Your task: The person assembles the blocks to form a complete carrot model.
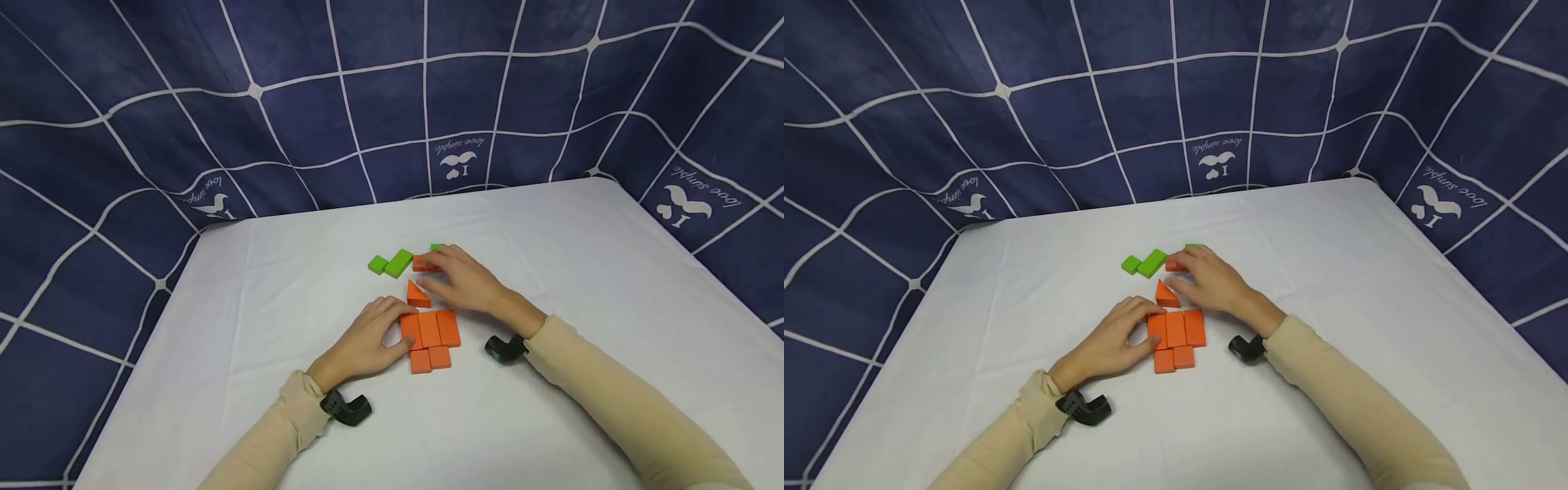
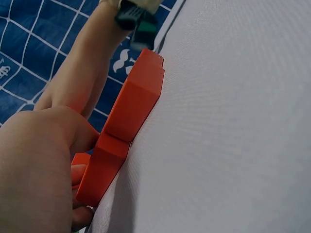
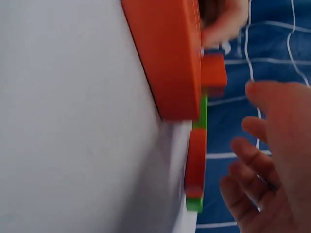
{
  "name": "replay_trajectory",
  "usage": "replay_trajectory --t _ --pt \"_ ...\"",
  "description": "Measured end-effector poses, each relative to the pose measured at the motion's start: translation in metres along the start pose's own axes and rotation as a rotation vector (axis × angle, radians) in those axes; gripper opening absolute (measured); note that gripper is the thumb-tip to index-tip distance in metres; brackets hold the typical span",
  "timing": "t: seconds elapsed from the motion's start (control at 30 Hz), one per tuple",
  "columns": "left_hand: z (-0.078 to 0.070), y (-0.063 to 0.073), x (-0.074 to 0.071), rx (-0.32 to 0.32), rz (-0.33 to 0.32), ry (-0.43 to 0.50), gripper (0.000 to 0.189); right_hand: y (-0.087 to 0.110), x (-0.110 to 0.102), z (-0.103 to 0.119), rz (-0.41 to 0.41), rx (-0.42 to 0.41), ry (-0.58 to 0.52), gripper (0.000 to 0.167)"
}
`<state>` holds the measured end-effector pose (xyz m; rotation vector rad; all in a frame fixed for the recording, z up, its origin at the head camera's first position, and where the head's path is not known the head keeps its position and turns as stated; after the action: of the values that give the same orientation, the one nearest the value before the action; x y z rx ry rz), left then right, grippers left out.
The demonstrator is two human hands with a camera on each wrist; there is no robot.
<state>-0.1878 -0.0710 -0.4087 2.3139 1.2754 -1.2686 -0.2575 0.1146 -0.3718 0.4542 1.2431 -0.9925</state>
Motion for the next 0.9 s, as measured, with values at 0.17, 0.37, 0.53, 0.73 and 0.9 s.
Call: replay_trajectory --t 0.17,0.37,0.53,0.73,0.9 --pt "0.001 0.002 0.002 -0.013 0.004 0.01 0.042 -0.017 0.002 -0.022 0.02 0.075 0.133 0.045" --pt "0.002 0.002 0.001 -0.006 0.011 0.003 0.042 -0.015 -0.001 -0.024 0.054 0.073 0.186 0.035" --pt "0.002 0.001 -0.002 -0.011 0.014 0.011 0.042 -0.009 -0.007 -0.027 0.086 0.111 0.145 0.037" --pt "0.003 0.001 -0.002 -0.016 0.024 0.006 0.043 0.02 -0.027 -0.027 0.006 0.109 0.02 0.037" --pt "0.003 0.001 -0.002 0.0 0.016 0.004 0.044 0.062 -0.039 0.002 -0.01 -0.052 -0.075 0.033"
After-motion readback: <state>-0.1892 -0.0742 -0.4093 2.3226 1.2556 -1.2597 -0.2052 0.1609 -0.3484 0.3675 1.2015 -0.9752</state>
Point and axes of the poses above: each hand's wrist, its own y-axis away from the middle knuckle, its own x-axis out of the palm, z = x × y, the point moved 5 cm from there along -y, towards the middle knuckle, and after that the axes turned 8 degrees about y, right-handed, at the moved point
